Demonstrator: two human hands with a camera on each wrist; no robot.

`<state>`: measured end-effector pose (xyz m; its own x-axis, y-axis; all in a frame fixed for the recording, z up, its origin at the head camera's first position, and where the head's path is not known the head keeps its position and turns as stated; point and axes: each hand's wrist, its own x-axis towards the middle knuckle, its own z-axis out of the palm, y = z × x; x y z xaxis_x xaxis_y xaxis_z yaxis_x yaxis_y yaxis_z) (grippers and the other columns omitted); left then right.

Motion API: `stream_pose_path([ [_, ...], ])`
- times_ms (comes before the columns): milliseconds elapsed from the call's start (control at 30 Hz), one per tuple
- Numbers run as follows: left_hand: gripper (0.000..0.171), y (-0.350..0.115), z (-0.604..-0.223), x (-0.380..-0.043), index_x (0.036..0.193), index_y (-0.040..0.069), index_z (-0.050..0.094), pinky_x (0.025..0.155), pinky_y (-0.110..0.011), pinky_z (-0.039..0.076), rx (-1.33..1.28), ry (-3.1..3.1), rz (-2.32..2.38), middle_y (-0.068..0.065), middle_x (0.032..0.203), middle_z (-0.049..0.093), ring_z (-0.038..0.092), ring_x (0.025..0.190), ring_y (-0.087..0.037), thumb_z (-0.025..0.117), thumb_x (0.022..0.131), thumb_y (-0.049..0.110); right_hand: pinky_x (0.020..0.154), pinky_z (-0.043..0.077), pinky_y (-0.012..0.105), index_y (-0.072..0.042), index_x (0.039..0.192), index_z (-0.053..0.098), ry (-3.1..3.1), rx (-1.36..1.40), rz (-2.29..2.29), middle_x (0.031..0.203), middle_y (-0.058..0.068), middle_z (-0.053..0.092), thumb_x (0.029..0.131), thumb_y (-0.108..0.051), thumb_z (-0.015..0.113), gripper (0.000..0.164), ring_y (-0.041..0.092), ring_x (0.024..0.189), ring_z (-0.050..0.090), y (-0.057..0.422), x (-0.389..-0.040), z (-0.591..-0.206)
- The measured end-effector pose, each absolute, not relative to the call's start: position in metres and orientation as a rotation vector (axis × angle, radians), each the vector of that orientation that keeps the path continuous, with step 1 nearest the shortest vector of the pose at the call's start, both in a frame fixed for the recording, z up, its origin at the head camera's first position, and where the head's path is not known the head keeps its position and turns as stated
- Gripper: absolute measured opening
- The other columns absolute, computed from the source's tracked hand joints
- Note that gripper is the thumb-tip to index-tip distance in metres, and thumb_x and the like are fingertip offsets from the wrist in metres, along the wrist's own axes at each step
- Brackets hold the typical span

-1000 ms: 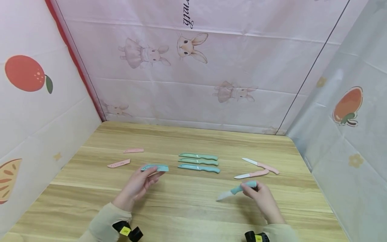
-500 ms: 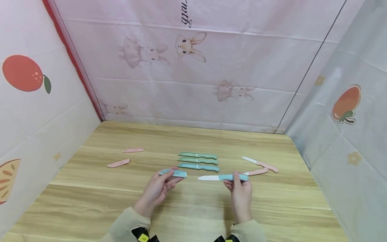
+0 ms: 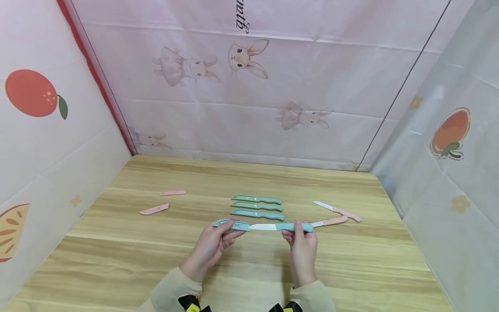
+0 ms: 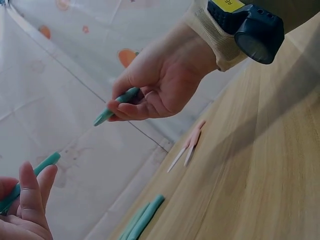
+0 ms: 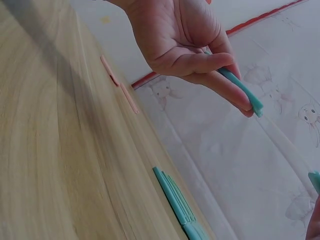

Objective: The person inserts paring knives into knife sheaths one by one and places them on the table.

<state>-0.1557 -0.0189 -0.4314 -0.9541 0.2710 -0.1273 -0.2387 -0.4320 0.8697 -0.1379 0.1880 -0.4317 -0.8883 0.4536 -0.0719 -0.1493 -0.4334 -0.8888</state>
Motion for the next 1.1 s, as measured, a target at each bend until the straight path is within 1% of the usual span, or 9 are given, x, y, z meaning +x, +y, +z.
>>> stream_pose_path([
  [133, 0.031, -0.017, -0.431, -0.155, 0.118, -0.013, 0.049, 0.057, -0.010, 0.055, 0.062, 1.450, 2.443, -0.020, 0.102, 0.068, 0.067, 0.086, -0.015, 0.047, 0.098, 0.010, 0.052, 0.053, 0.012, 0.000, 0.086, 0.047, -1.443, -0.435, 2.358, 0.061, -0.002, 0.062, 0.100, -0.011, 0.041, 0.020, 0.006, 0.055, 0.060, 0.188, -0.138, -0.433],
  [300, 0.030, -0.014, -0.430, -0.155, 0.118, -0.011, 0.049, 0.057, -0.011, 0.055, 0.042, 1.438, 2.458, -0.014, 0.097, 0.070, 0.067, 0.085, -0.015, 0.046, 0.098, 0.010, 0.051, 0.052, 0.011, 0.001, 0.088, 0.045, -1.445, -0.453, 2.379, 0.061, -0.003, 0.060, 0.101, -0.012, 0.040, 0.019, 0.005, 0.055, 0.058, 0.185, -0.139, -0.430],
  [467, 0.028, -0.012, -0.430, -0.154, 0.119, -0.010, 0.049, 0.057, -0.010, 0.055, 0.023, 1.412, 2.485, -0.010, 0.094, 0.071, 0.067, 0.085, -0.014, 0.045, 0.099, 0.010, 0.048, 0.051, 0.010, -0.001, 0.085, 0.045, -1.429, -0.465, 2.357, 0.058, -0.003, 0.058, 0.101, -0.008, 0.036, 0.020, 0.004, 0.051, 0.056, 0.181, -0.141, -0.429],
  [633, 0.027, -0.011, -0.431, -0.154, 0.118, -0.010, 0.048, 0.057, -0.010, 0.054, 0.017, 1.403, 2.502, -0.012, 0.097, 0.071, 0.067, 0.087, -0.016, 0.043, 0.099, 0.009, 0.047, 0.051, 0.011, -0.001, 0.082, 0.046, -1.434, -0.438, 2.356, 0.056, -0.003, 0.059, 0.101, -0.005, 0.034, 0.022, 0.005, 0.050, 0.057, 0.175, -0.143, -0.431],
  [833, 0.027, -0.011, -0.433, -0.154, 0.117, -0.009, 0.049, 0.057, -0.010, 0.054, -0.014, 1.429, 2.499, -0.016, 0.100, 0.069, 0.066, 0.088, -0.016, 0.044, 0.099, 0.010, 0.048, 0.051, 0.010, 0.000, 0.083, 0.046, -1.464, -0.472, 2.338, 0.057, -0.004, 0.058, 0.101, -0.008, 0.036, 0.021, 0.004, 0.051, 0.056, 0.172, -0.141, -0.434],
  [1100, 0.024, -0.009, -0.434, -0.154, 0.116, -0.007, 0.049, 0.057, -0.010, 0.054, -0.047, 1.412, 2.512, -0.014, 0.097, 0.070, 0.067, 0.086, -0.016, 0.042, 0.100, 0.008, 0.052, 0.052, 0.011, 0.001, 0.087, 0.047, -1.522, -0.523, 2.344, 0.060, -0.005, 0.059, 0.101, -0.013, 0.038, 0.022, 0.004, 0.055, 0.056, 0.171, -0.139, -0.431],
])
